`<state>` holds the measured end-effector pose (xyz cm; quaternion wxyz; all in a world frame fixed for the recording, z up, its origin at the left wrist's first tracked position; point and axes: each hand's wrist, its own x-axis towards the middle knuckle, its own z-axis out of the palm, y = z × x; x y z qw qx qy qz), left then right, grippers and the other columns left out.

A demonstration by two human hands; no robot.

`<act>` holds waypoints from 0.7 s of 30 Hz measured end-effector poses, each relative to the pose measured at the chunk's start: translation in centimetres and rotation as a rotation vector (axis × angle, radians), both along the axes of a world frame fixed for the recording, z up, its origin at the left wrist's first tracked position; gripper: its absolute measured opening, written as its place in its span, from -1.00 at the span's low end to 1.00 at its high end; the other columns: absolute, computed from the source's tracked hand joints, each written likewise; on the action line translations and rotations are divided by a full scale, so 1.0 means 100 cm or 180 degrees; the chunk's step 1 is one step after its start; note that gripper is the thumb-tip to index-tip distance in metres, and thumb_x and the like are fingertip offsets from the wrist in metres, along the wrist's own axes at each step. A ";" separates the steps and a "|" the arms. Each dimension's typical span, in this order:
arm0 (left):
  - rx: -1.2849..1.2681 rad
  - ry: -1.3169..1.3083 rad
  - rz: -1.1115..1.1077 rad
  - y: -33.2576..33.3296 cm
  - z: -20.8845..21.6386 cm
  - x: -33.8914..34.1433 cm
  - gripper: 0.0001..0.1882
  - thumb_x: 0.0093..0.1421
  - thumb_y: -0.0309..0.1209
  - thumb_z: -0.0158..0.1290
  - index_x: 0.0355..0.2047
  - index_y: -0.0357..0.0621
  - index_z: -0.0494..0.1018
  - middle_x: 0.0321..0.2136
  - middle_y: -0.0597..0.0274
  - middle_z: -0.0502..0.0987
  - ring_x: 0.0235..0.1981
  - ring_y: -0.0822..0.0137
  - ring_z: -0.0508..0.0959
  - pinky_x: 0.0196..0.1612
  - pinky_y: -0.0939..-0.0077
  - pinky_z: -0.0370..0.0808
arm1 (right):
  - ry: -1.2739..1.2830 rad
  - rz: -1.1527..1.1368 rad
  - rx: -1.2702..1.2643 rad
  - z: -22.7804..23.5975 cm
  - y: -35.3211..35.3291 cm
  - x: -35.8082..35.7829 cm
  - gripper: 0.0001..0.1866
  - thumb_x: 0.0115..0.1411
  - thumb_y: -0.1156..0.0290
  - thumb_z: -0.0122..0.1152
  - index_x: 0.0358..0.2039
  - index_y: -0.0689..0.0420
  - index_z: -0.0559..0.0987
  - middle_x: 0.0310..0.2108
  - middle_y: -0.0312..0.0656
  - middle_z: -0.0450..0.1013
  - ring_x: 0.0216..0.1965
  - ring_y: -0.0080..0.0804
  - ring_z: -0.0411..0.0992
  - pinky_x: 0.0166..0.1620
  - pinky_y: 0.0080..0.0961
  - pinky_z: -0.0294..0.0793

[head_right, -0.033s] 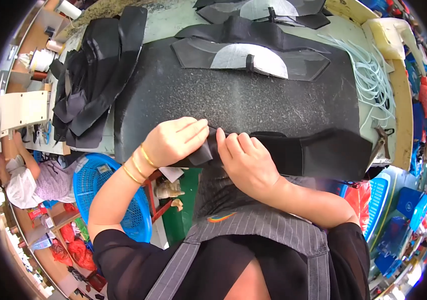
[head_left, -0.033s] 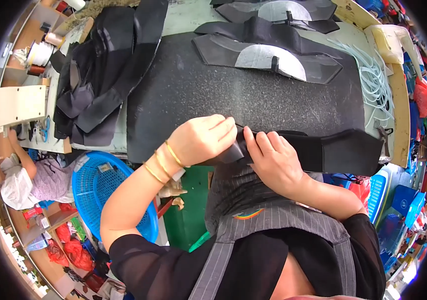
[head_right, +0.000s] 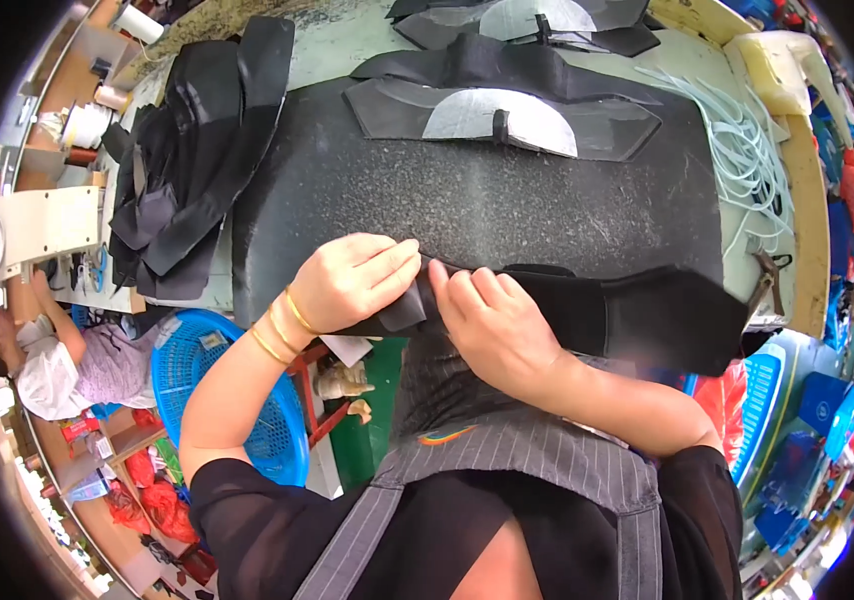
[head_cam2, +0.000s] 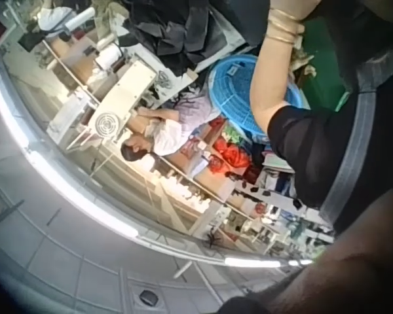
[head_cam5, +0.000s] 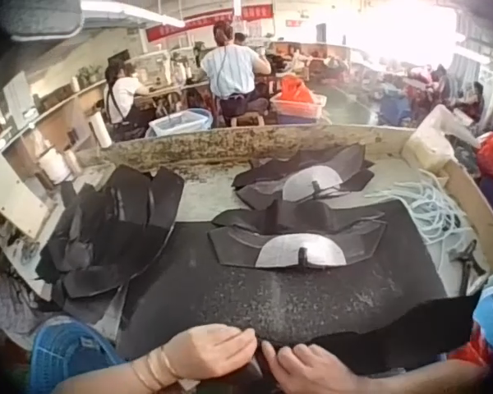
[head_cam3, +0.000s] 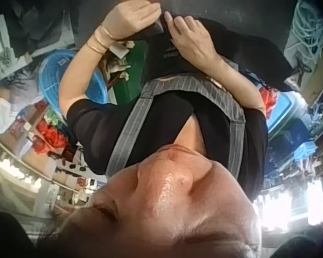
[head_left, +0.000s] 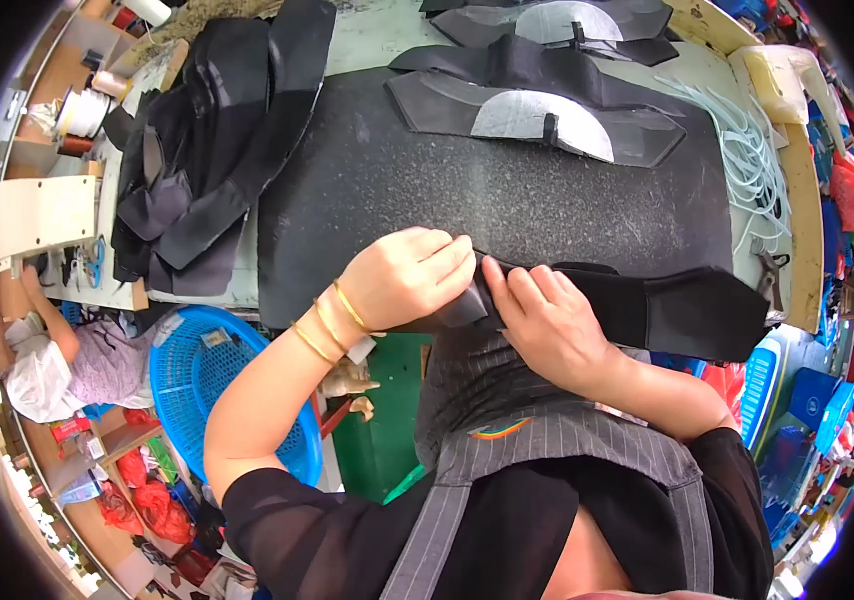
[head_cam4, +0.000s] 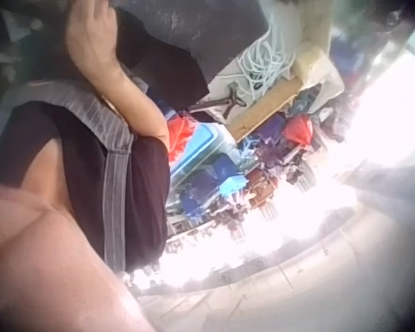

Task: The recorder applies white adhesive strips to black shoe upper components and folds the edges on a workbench in a shoe factory.

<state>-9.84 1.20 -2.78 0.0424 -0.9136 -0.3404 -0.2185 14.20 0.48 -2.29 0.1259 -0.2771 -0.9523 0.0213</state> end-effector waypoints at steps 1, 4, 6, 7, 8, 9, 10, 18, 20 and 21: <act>0.0060 -0.0007 -0.0183 0.002 0.001 -0.001 -0.68 -0.04 -0.45 0.14 -0.21 -0.17 0.59 -0.18 0.23 0.63 -0.30 0.23 0.59 -0.22 0.46 0.60 | 0.0078 0.0193 -0.0123 -0.002 0.001 0.002 -0.42 0.05 0.40 0.15 0.09 0.43 0.48 -0.31 -0.22 0.35 -0.28 -0.43 0.36 -0.22 -0.56 0.43; -0.0602 -0.0446 0.0247 0.001 0.005 -0.003 -0.67 -0.07 -0.45 0.21 -0.22 -0.09 0.62 -0.24 0.29 0.60 -0.25 0.22 0.56 -0.20 0.41 0.58 | 0.0146 0.0275 -0.0381 -0.003 0.007 0.006 -0.33 0.05 0.41 0.16 0.19 0.46 0.42 -0.31 -0.26 0.32 -0.28 -0.46 0.36 -0.19 -0.55 0.44; -0.1463 -0.1084 0.0595 -0.001 0.002 -0.006 -0.59 -0.16 -0.53 0.26 -0.20 -0.01 0.65 -0.29 0.33 0.58 -0.23 0.19 0.53 -0.17 0.35 0.56 | 0.0229 0.0268 -0.0520 -0.004 0.004 0.006 -0.31 0.04 0.38 0.18 0.21 0.43 0.41 -0.32 -0.27 0.32 -0.28 -0.46 0.37 -0.20 -0.55 0.45; -0.1452 -0.1058 0.0593 0.001 0.001 -0.007 -0.59 -0.16 -0.53 0.26 -0.20 -0.01 0.65 -0.29 0.33 0.58 -0.23 0.19 0.53 -0.17 0.35 0.56 | 0.0255 0.0264 -0.0509 -0.005 0.002 0.004 -0.31 0.04 0.38 0.18 0.21 0.43 0.41 -0.32 -0.27 0.32 -0.28 -0.46 0.37 -0.20 -0.55 0.45; -0.1649 -0.1071 0.0597 0.002 0.000 -0.008 -0.58 -0.15 -0.54 0.27 -0.19 -0.04 0.66 -0.28 0.29 0.59 -0.22 0.19 0.54 -0.12 0.35 0.54 | 0.0326 0.0138 -0.0605 -0.005 0.001 0.001 -0.23 -0.02 0.35 0.28 0.23 0.40 0.39 -0.32 -0.27 0.30 -0.30 -0.44 0.36 -0.21 -0.51 0.46; -0.1846 -0.1090 0.0605 0.003 0.000 -0.008 -0.58 -0.14 -0.54 0.28 -0.17 -0.08 0.66 -0.28 0.24 0.60 -0.21 0.20 0.54 -0.08 0.36 0.52 | 0.0391 0.0017 -0.0702 -0.006 0.001 -0.002 -0.15 -0.08 0.33 0.37 0.26 0.36 0.38 -0.32 -0.27 0.28 -0.32 -0.43 0.36 -0.22 -0.48 0.47; -0.1776 -0.1091 0.0572 0.004 -0.002 -0.009 -0.59 -0.14 -0.57 0.28 -0.19 -0.08 0.67 -0.28 0.26 0.61 -0.22 0.20 0.55 -0.09 0.36 0.52 | 0.0400 0.0022 -0.0706 -0.007 0.000 -0.003 -0.15 -0.08 0.33 0.37 0.26 0.36 0.38 -0.32 -0.27 0.28 -0.32 -0.43 0.36 -0.22 -0.48 0.47; 0.0334 0.0516 -0.0245 0.011 0.013 -0.019 -0.69 -0.02 -0.37 0.13 -0.23 -0.11 0.64 -0.23 0.37 0.59 -0.21 0.35 0.56 -0.15 0.40 0.51 | -0.0139 -0.0006 -0.0348 -0.005 0.000 -0.013 -0.11 0.03 0.06 0.39 0.31 0.26 0.37 -0.36 -0.33 0.33 -0.38 -0.53 0.40 -0.34 -0.54 0.43; 0.0329 0.0585 -0.0111 0.007 0.018 -0.022 -0.68 -0.02 -0.37 0.13 -0.21 -0.12 0.63 -0.22 0.36 0.59 -0.21 0.34 0.55 -0.14 0.40 0.50 | -0.0218 -0.0141 -0.0444 0.004 -0.001 -0.022 -0.10 0.01 0.01 0.40 0.31 0.22 0.38 -0.39 -0.33 0.34 -0.43 -0.52 0.41 -0.39 -0.53 0.42; 0.0351 0.0673 0.0002 0.005 0.022 -0.020 -0.67 -0.01 -0.37 0.13 -0.20 -0.13 0.63 -0.21 0.35 0.59 -0.21 0.34 0.55 -0.13 0.41 0.50 | -0.0278 -0.0298 -0.0514 0.007 -0.001 -0.026 -0.08 -0.01 -0.03 0.41 0.32 0.17 0.38 -0.42 -0.34 0.35 -0.48 -0.51 0.42 -0.43 -0.51 0.41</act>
